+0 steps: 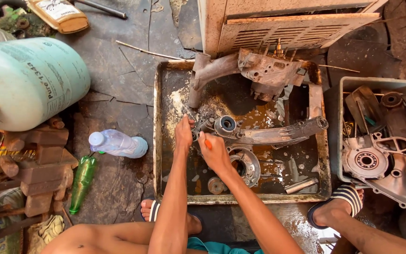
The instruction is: Scrubbing and cleaning motorcycle engine components with a brush in a tray of cleaning fluid.
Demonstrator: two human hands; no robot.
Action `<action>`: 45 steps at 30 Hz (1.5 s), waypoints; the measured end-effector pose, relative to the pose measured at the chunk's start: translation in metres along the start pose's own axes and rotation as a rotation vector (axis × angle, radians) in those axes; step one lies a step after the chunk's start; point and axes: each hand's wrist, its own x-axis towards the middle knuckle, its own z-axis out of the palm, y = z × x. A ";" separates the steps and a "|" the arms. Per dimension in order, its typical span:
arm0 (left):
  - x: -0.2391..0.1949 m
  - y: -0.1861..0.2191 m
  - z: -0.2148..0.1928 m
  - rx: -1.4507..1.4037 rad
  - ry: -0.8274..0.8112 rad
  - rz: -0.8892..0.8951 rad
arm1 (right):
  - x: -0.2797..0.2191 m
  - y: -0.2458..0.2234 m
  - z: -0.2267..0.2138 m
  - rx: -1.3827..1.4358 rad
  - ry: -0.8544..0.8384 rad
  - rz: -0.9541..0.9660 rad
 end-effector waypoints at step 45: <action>-0.022 0.039 -0.011 0.169 -0.037 -0.028 | -0.115 0.115 -0.059 -0.036 0.764 -0.503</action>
